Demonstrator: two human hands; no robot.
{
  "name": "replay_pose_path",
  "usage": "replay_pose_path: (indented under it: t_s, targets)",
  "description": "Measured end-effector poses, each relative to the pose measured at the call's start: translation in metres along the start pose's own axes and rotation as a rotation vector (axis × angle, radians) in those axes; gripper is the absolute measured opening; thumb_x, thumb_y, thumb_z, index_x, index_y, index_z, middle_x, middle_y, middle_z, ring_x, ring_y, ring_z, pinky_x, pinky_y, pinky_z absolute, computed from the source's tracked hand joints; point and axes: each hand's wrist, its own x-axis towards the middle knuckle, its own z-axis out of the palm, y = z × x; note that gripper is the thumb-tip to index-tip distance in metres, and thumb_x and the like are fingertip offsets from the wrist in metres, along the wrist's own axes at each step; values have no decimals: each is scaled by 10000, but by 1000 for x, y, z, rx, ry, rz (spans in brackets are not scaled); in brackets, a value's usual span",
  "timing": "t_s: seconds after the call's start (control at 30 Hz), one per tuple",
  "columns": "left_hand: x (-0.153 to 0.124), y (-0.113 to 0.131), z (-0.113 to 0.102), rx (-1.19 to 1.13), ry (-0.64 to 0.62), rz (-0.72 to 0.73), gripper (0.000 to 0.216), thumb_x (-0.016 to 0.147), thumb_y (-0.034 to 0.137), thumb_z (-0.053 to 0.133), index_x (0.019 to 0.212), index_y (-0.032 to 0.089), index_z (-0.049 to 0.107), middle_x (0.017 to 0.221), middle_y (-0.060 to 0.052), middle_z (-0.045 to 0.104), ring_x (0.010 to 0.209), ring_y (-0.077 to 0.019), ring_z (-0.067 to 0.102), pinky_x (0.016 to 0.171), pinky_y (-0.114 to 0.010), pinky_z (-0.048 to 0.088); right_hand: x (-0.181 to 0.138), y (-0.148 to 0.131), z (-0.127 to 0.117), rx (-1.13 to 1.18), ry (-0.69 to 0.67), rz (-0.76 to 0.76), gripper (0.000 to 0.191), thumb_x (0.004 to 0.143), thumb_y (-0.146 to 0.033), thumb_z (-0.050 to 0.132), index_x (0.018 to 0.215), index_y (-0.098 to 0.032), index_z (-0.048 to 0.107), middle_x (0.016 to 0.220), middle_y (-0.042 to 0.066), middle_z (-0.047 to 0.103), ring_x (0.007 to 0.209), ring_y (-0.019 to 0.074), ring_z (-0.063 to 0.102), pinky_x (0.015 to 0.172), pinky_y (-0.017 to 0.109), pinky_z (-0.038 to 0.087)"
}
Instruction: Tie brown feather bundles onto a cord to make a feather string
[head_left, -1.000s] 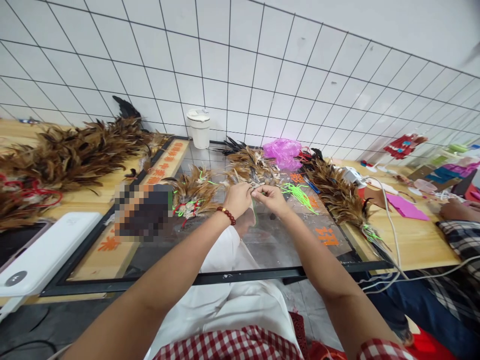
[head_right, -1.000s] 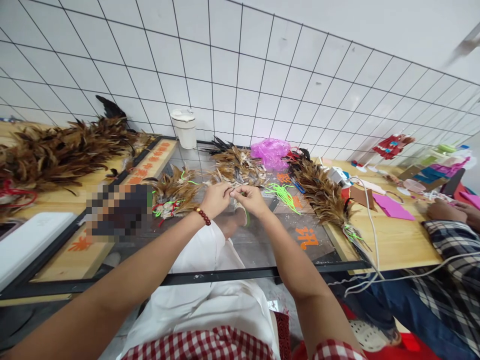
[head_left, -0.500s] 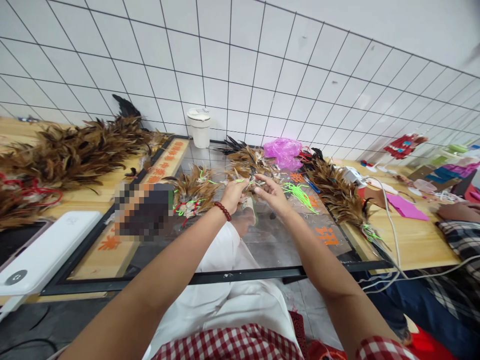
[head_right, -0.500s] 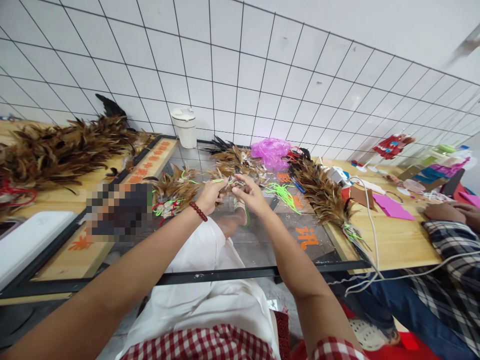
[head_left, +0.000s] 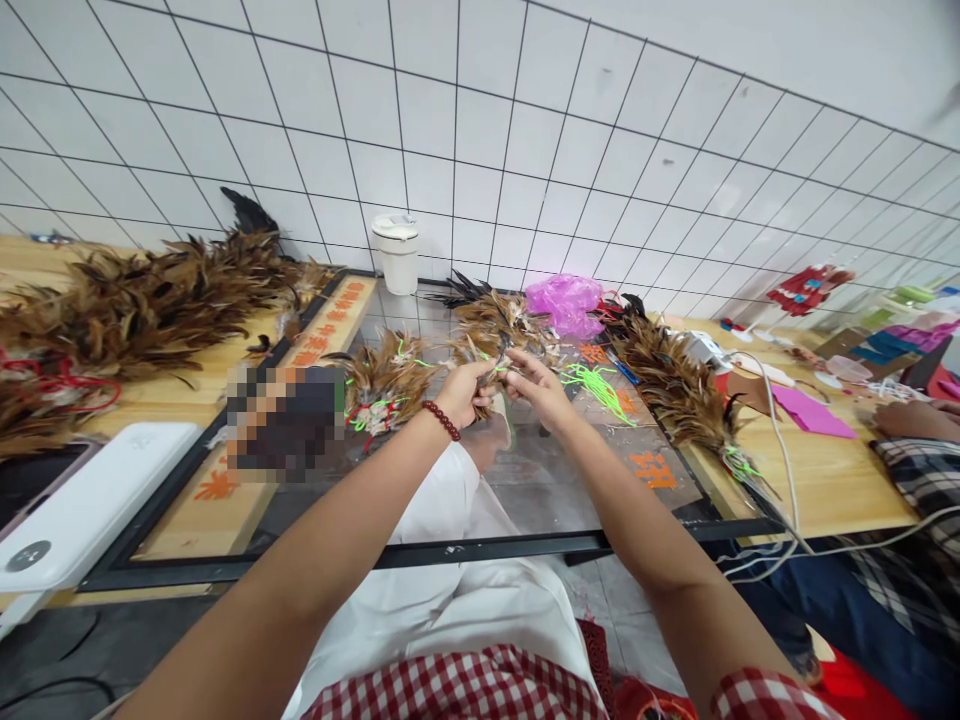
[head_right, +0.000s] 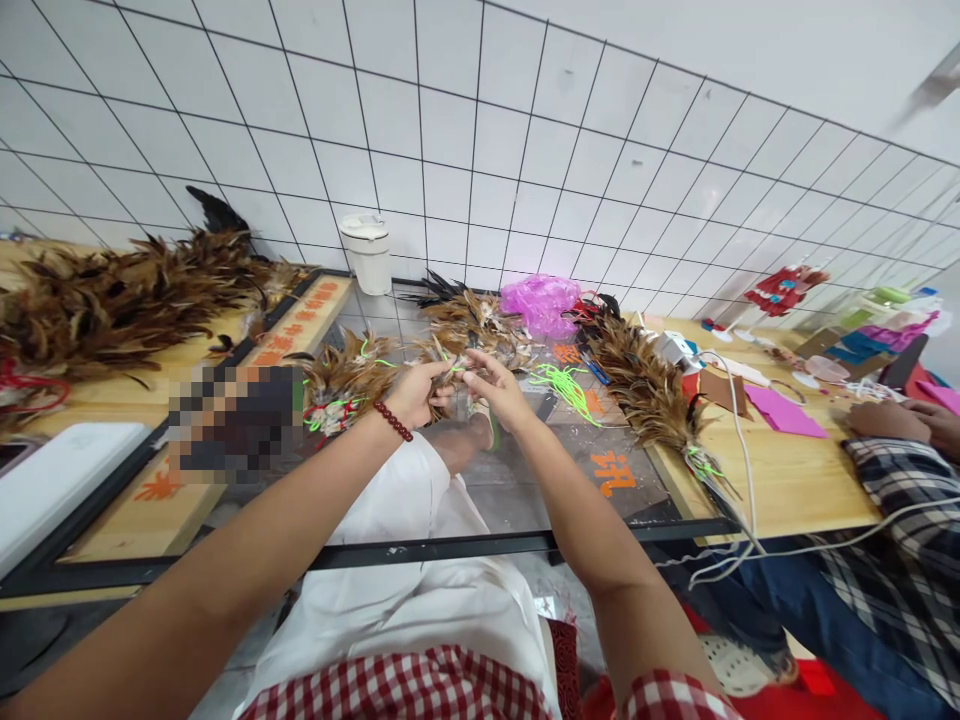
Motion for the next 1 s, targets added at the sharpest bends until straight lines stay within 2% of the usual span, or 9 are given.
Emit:
replay_pose_path:
  t_s: [0.07, 0.2, 0.27, 0.33, 0.43, 0.6, 0.73, 0.9, 1.0]
  targets:
    - [0, -2, 1, 62, 56, 45, 163, 676, 206, 648, 661, 129, 505, 525, 44, 420, 353, -8, 288, 331, -136, 108, 0, 1, 2, -26, -30, 6, 386, 649, -449, 716, 937, -201, 650, 777, 1, 617, 585, 89, 510, 558, 232, 424]
    - [1, -6, 3, 156, 230, 211, 209, 701, 200, 642, 598, 128, 476, 497, 54, 377, 351, -4, 273, 330, -142, 121, 2, 5, 3, -157, 110, -59, 316, 631, -453, 726, 714, -157, 649, 569, -24, 539, 494, 80, 439, 494, 229, 364]
    - [2, -6, 3, 131, 243, 251, 205, 711, 194, 642, 598, 122, 487, 496, 55, 373, 356, 1, 254, 327, -140, 124, 2, 5, 2, -170, 112, -73, 321, 647, -467, 713, 677, -159, 628, 514, -39, 496, 474, 75, 410, 476, 223, 333]
    - [2, -4, 1, 46, 184, 243, 182, 708, 184, 650, 619, 120, 503, 504, 55, 374, 367, -1, 264, 323, -134, 130, 1, 4, 2, -160, 49, -76, 329, 676, -483, 690, 672, -165, 609, 518, -41, 494, 475, 74, 415, 478, 220, 331]
    - [3, 0, -4, -119, 7, 160, 144, 693, 170, 665, 663, 123, 532, 534, 39, 405, 405, -18, 324, 324, -123, 176, 0, 1, 1, -121, -19, -50, 334, 695, -496, 675, 705, -174, 588, 604, -25, 560, 493, 75, 452, 485, 216, 354]
    - [4, 1, -10, -114, -156, 28, 80, 658, 107, 657, 708, 105, 593, 623, -23, 515, 487, -48, 419, 365, -138, 283, 2, -4, -7, -24, 48, -48, 313, 709, -474, 677, 738, -183, 565, 654, -21, 582, 484, 62, 435, 466, 201, 339]
    - [4, -3, -10, 96, -181, 8, 100, 667, 179, 668, 676, 119, 589, 600, -14, 495, 484, -62, 416, 390, -170, 286, 7, -8, -18, -76, 112, -123, 306, 688, -457, 702, 696, -181, 571, 600, -32, 549, 492, 64, 436, 480, 204, 350]
    - [2, -10, -7, 541, -127, 176, 290, 696, 353, 658, 556, 137, 524, 498, 35, 396, 445, -57, 325, 426, -205, 227, 6, -13, -20, -118, 111, -159, 277, 662, -419, 729, 719, -175, 613, 588, -29, 564, 523, 81, 481, 523, 224, 397]
    - [3, -13, -5, 794, -155, 296, 334, 716, 356, 625, 495, 149, 486, 470, 43, 368, 458, -66, 306, 458, -214, 225, 2, -16, -17, -165, 95, -175, 282, 626, -403, 758, 727, -174, 628, 625, -20, 592, 545, 89, 495, 534, 233, 409]
